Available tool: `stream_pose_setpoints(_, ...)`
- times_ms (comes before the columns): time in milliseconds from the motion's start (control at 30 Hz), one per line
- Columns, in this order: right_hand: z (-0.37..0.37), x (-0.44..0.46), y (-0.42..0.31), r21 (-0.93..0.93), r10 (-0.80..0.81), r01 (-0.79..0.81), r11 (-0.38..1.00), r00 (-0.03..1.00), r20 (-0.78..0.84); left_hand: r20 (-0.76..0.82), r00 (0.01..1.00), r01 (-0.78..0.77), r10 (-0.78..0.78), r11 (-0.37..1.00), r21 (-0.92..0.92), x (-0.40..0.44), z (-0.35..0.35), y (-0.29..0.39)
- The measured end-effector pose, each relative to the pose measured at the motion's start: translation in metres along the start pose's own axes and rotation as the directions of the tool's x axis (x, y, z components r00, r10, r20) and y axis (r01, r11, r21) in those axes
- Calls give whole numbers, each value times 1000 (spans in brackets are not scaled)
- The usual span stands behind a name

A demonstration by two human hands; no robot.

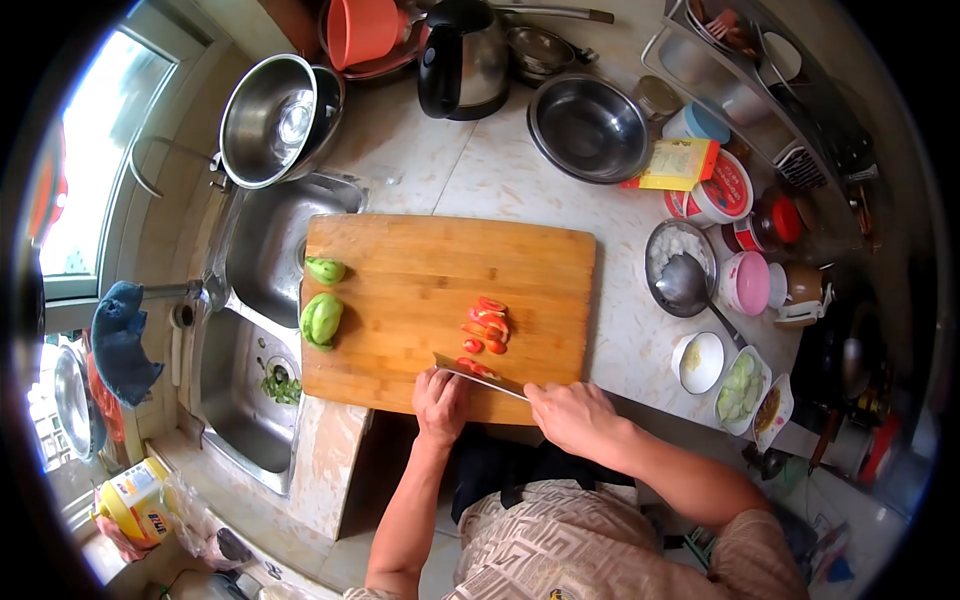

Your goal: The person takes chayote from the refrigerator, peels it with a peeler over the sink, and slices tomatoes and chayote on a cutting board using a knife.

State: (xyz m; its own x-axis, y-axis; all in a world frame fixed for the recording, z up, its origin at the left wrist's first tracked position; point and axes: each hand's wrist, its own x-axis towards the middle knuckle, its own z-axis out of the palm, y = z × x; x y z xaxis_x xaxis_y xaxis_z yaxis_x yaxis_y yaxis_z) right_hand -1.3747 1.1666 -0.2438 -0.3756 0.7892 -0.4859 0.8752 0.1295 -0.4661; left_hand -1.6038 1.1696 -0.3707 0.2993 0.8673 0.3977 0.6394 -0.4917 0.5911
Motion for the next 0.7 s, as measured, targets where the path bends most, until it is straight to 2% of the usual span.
stream_pose_setpoints(133, 2, 9, 10, 59, -68, 75, 995, 991, -114, -37, 999, 10, -10, 1000, -11, 2, 3, 2)
stream_pose_setpoints(200, -1, 3, 11, 63, 8, 3, 998, 983, -181, -37, 998, 50, -50, 999, -10, 7, 7, 7)
stream_pose_setpoints(233, 1, -1, 12, 72, 33, -19, 997, 977, -209, -124, 990, 63, -67, 997, -37, 20, 9, 13)
stream_pose_setpoints(267, 2, -5, 14, 88, 36, -14, 996, 967, -254, -259, 959, 72, -110, 986, -152, 36, 13, 21)
stream_pose_setpoints(300, 4, -6, 15, 114, 9, 25, 993, 958, -286, -149, 973, 135, -177, 957, -255, 31, 11, 21)
stream_pose_setpoints(333, -1, -11, 15, 119, -31, 71, 990, 951, -308, -191, 963, 138, -188, 959, -249, 25, 11, 30)
stream_pose_setpoints(367, 2, -12, 14, 101, -46, 91, 991, 925, -378, -360, 919, 93, -162, 975, -200, 29, 0, 40)
stream_pose_setpoints(433, 8, -8, 20, 108, -73, 121, 987, 926, -371, -465, 843, 234, -271, 962, -138, 20, -35, 57)
stream_pose_setpoints(467, 9, -9, 19, 108, -56, 99, 989, 936, -347, -504, 815, 252, -285, 958, -135, 21, -55, 64)
stream_pose_setpoints(500, 14, -8, 30, 96, -90, 129, 987, 938, -336, -507, 813, 234, -285, 958, -164, 20, -65, 67)
stream_pose_setpoints(567, 10, -9, 39, -85, -217, 200, 976, 914, -342, -434, 866, 224, -247, 969, -105, 35, -65, 75)
stream_pose_setpoints(633, -5, -10, 40, -163, -231, 191, 968, 933, -276, -184, 958, 232, -221, 972, 43, 53, -46, 68)
stream_pose_setpoints(700, -23, -12, 31, -227, -304, 253, 940, 926, -225, -92, 977, 205, -190, 956, 207, 66, -25, 60)
